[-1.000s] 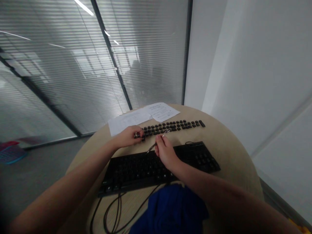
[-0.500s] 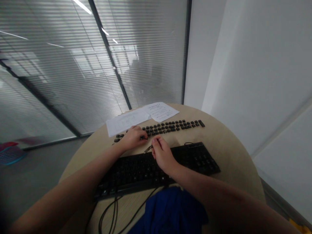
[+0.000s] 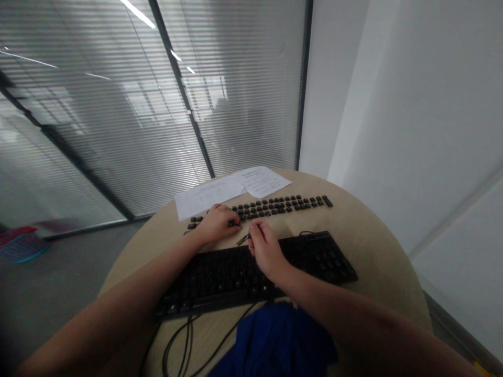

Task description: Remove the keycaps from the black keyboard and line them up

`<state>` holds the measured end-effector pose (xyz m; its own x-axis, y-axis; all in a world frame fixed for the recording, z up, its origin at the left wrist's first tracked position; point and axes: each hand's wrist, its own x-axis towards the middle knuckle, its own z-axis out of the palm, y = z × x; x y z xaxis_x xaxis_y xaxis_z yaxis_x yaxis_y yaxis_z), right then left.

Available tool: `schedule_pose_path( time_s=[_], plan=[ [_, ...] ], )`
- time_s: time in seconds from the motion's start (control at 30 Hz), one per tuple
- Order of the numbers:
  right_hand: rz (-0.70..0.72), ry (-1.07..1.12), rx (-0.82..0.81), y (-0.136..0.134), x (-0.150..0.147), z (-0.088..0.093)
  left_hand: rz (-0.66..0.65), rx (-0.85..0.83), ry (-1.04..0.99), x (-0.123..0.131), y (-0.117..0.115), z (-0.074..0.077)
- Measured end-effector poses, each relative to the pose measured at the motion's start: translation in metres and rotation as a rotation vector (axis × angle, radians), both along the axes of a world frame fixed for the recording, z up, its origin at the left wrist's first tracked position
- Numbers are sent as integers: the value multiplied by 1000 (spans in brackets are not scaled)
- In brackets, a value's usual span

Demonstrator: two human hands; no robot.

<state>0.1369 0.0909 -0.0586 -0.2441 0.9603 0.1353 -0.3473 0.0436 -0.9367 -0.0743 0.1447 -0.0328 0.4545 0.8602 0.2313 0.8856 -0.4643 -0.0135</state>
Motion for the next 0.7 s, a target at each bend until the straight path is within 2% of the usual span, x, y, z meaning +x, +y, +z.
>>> schedule_pose_path(
  time_s=[0.27,0.33,0.43,0.57,0.63,0.7],
  plan=[
    [-1,-9,16,-1,1,0,-9,-17,-67,-2,0,-1],
    [-4,-7,12,-1,1,0,-6,-19,-106,-2,-1,6],
    [-19,-5,10,-1,1,0,35,-19,-189,-6,-6,26],
    [-26,-4,-6,0,1,2,103,-80,-249,-14,-27,50],
    [-27,-10,-18,0,1,2,85,-173,-232,-14,-41,50],
    [-27,-24,-26,0,1,2,58,-241,-205,-10,-56,41]
  ],
)
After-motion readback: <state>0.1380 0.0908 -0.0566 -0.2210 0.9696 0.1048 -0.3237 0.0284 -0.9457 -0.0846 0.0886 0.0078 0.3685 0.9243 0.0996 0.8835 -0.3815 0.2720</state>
